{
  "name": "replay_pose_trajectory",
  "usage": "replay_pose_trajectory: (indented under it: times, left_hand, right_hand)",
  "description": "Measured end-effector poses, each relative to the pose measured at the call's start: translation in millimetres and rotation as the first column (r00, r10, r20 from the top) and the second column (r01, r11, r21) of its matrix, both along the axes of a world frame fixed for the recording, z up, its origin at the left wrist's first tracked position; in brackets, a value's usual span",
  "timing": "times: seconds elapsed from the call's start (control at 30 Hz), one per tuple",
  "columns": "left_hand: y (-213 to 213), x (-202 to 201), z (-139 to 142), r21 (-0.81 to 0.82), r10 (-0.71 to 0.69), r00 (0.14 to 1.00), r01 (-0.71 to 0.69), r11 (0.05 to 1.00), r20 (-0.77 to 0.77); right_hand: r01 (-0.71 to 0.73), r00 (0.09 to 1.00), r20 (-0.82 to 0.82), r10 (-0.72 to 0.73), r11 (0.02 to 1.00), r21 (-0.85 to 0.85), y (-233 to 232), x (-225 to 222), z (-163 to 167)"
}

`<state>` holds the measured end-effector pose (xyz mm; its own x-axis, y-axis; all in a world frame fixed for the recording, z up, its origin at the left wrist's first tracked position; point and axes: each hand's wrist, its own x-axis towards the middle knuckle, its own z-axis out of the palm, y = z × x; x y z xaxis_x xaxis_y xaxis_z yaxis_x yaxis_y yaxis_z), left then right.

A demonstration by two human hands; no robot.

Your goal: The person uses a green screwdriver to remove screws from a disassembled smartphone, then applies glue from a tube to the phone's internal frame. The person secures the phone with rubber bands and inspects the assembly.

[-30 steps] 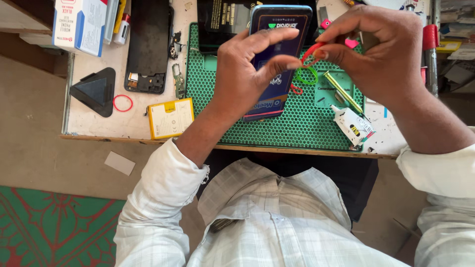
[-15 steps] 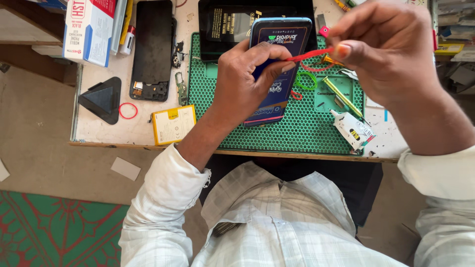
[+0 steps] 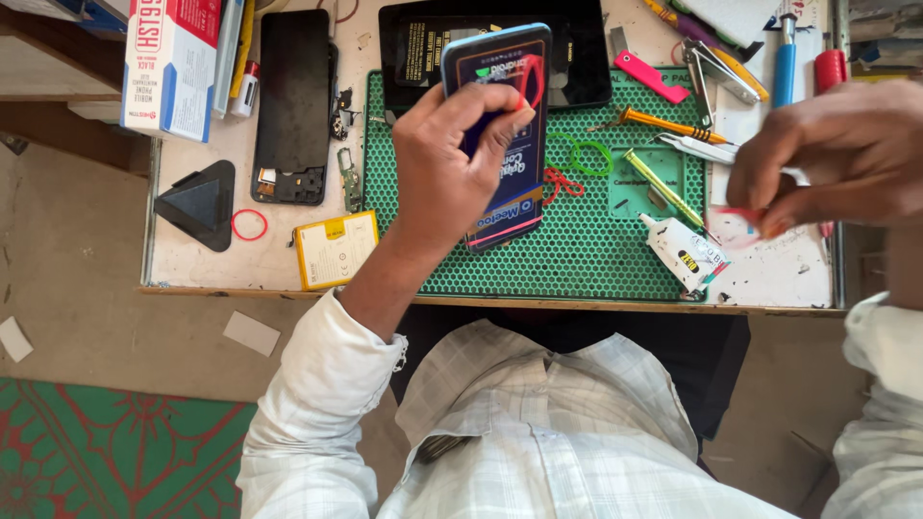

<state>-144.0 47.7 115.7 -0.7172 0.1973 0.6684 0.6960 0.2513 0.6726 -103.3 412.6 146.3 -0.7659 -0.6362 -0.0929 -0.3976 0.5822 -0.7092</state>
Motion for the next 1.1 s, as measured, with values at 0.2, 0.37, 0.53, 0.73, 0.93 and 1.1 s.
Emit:
replay_pose_trajectory:
  times: [0.2, 0.37, 0.53, 0.73, 0.93, 1.1]
  left_hand:
    - [3, 1, -2, 0.02, -0.05, 0.998, 0.051, 0.999, -0.033]
    - [11, 7, 5, -0.063, -0.105, 0.988, 0.099, 0.993, -0.109]
    - [17, 17, 12, -0.151, -0.165, 0.978, 0.145, 0.978, -0.13]
    - [14, 14, 16, -0.129, -0.17, 0.978, 0.155, 0.979, -0.118]
    - [15, 18, 16, -0.148, -0.188, 0.97, 0.165, 0.975, -0.152]
    - [13, 10, 17, -0.091, -0.167, 0.981, 0.158, 0.983, -0.098]
  right_hand:
    - [0.314, 0.928, -0.323, -0.184, 0.854, 0.414, -47, -13, 11]
    - [0.27, 0.623, -0.773, -0.122, 0.961, 0.066, -84, 6, 43]
    - [0.119, 0.573, -0.818, 0.057, 0.981, 0.152, -108, 8, 69]
    - [0.024, 0.707, -0.707, 0.037, 0.997, 0.077, -123, 3, 76]
    - [0.065, 0.564, -0.823, 0.07, 0.99, 0.128, -121, 4, 58]
    - [-0.228, 0.773, -0.627, 0.098, 0.965, -0.13, -128, 22, 55]
